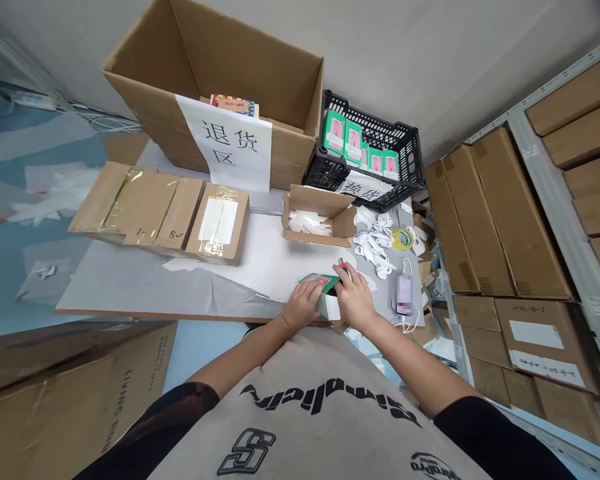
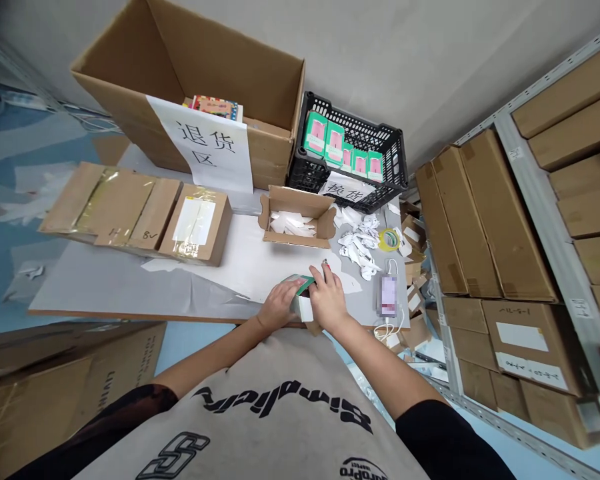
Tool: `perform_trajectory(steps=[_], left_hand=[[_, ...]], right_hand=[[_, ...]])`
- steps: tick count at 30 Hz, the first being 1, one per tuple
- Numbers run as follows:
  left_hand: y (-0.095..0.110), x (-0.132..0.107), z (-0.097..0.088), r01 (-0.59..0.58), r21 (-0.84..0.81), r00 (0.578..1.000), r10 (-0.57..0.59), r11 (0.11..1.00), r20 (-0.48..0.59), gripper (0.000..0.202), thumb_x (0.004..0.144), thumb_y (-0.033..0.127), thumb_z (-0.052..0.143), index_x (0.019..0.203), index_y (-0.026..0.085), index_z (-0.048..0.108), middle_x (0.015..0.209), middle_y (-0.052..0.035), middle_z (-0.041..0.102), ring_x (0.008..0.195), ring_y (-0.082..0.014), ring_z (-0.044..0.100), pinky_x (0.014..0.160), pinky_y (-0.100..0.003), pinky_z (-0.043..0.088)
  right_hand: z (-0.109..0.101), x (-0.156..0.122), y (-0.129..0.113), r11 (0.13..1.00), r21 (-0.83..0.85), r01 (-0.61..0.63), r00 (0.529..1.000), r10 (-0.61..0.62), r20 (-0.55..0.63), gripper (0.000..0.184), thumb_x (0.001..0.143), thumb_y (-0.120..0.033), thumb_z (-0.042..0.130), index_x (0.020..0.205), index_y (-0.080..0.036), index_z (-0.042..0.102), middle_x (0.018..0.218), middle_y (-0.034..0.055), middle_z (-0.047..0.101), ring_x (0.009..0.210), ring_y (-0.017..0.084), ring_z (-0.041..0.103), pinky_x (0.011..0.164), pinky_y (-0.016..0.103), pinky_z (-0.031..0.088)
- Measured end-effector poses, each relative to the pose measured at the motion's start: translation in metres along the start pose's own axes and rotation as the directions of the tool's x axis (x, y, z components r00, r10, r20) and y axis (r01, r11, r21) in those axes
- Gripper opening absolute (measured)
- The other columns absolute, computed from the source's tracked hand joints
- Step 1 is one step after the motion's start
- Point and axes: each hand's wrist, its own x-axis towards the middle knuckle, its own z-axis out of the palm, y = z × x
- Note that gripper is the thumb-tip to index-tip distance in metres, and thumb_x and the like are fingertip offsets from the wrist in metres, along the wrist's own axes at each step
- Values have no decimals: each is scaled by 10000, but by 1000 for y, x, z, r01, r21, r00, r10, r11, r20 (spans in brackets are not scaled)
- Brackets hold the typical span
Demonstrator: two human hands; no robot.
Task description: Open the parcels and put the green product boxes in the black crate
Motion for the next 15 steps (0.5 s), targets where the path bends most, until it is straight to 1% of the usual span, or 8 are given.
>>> perform_trajectory(steps=[2,4,6,7,11,13,15], left_hand=[[-2,-1,0,30,-14,999,-30,999,-12,538,828,320,603,1342,201,500,1369,-142,579,1298,-316,522,1083,-527,423],[-5,-2,0,69,-32,997,-70,997,-26,538,834,373,615,1330,197,505,1355,-152,586,1289,-317,529,1074,-528,428],[-7,-3,-1,88,-58,995,-90,994,-37,544,836,397,620,1326,193,504,1351,-159,586,1286,-315,530,1072,-530,429],[-7,-3,-1,91,-72,995,-94,993,-43,542,836,401,623,1323,193,506,1348,-159,588,1287,-312,530,1075,-530,428],[-5,0,-2,93,-143,992,-104,985,-67,545,795,412,673,1283,210,537,1331,-148,599,1304,-310,516,1115,-529,399],[0,4,-6,94,-197,991,-110,976,-72,536,775,401,694,1260,221,556,1326,-142,602,1309,-312,512,1135,-535,380],[5,9,-14,107,-243,990,-125,964,-60,540,768,379,698,1266,228,557,1330,-135,600,1311,-311,511,1151,-537,364]], right_hand=[[-7,-5,0,998,58,9,1000,-7,-29,301,802,-165,609,1090,-143,696,1524,128,426,1439,402,269,1054,532,399],[-18,-12,1,990,138,28,997,-18,-73,451,724,-240,695,1164,-149,656,1547,146,383,1448,426,237,1051,564,407],[-32,-21,3,976,212,43,993,-18,-119,565,679,-269,725,1224,-169,616,1552,150,369,1449,432,237,1046,593,412],[-40,-26,4,968,247,51,990,-17,-137,590,675,-268,725,1245,-183,601,1538,145,392,1441,423,267,1049,595,415],[-76,-48,8,918,386,85,983,-15,-182,686,654,-232,725,1320,-236,559,1383,108,570,1320,371,481,1076,565,431],[-96,-59,11,891,449,64,980,30,-199,729,647,-211,722,1351,-274,543,1284,85,636,1222,353,571,1040,566,466],[-118,-67,16,849,528,14,975,105,-195,741,650,-213,734,1360,-311,547,1145,65,695,1068,325,653,974,563,510]])
